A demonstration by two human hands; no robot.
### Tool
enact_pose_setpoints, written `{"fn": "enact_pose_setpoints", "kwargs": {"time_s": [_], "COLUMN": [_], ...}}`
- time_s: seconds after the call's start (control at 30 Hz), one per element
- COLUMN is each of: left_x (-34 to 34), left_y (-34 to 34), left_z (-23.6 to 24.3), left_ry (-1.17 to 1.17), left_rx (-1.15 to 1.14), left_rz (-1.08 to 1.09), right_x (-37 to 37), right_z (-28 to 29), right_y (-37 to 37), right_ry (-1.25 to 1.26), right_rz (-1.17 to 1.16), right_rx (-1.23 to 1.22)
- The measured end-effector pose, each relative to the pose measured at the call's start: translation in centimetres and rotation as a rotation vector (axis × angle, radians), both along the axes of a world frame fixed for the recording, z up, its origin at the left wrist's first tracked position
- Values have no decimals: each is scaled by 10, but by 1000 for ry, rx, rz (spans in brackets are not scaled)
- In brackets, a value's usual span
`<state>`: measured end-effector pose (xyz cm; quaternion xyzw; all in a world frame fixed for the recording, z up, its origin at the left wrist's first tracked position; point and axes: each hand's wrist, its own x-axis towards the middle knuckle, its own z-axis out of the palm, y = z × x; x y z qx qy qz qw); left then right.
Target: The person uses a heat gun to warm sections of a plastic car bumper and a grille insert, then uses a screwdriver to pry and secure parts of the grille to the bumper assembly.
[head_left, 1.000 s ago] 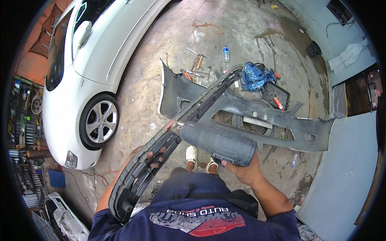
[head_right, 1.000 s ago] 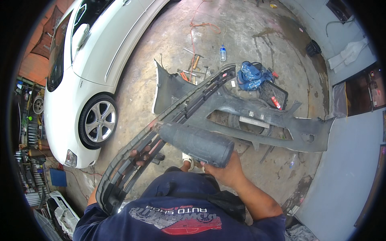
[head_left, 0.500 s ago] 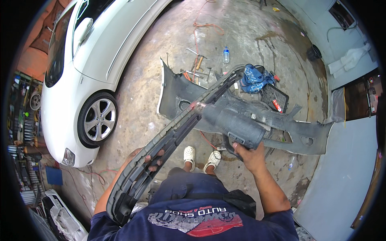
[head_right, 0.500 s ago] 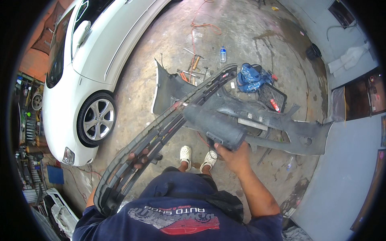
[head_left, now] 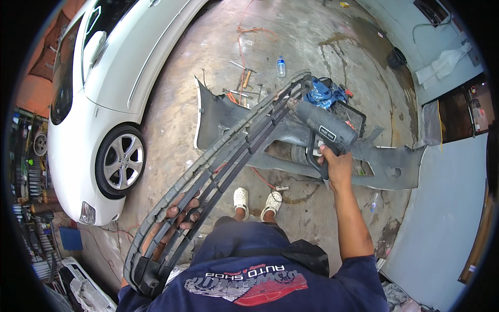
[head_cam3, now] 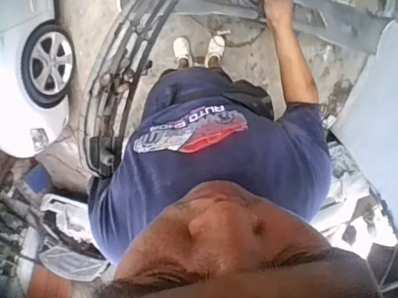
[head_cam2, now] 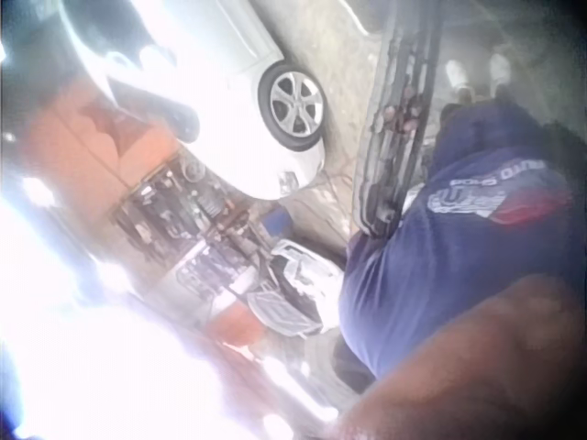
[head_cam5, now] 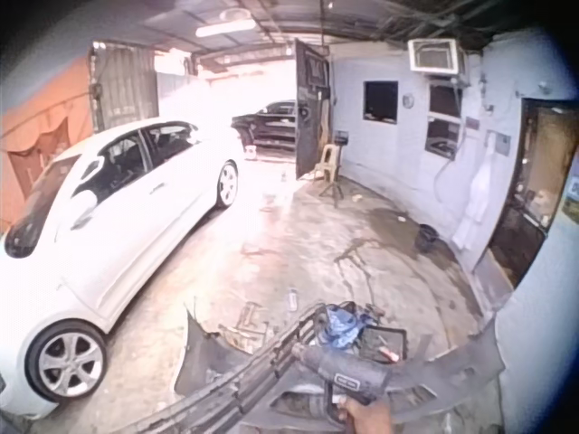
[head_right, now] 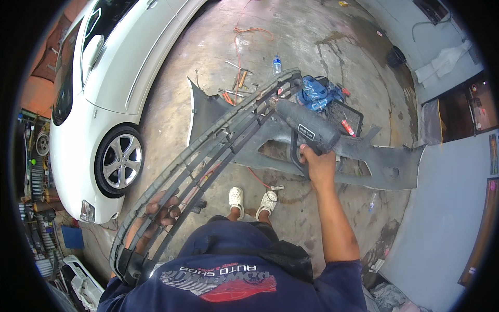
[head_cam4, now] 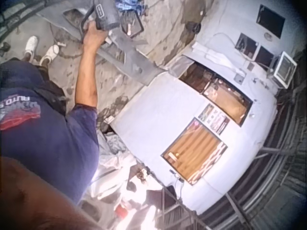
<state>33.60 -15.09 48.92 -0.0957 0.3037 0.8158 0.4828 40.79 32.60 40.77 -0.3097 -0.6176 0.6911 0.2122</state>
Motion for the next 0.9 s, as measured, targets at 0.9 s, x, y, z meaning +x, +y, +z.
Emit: {"fn": "enact_pose_setpoints", "kwargs": {"time_s": [0.9], "left_x": [5], "left_y": [20], "left_z": [7], "left_ry": [-60], "left_rx": [170], "left_rz": [70], "right_x": [23], "right_z": [-36], "right_y": [0], "right_ry": [-75], "right_rz": [-23], "right_rx": [-330]}}
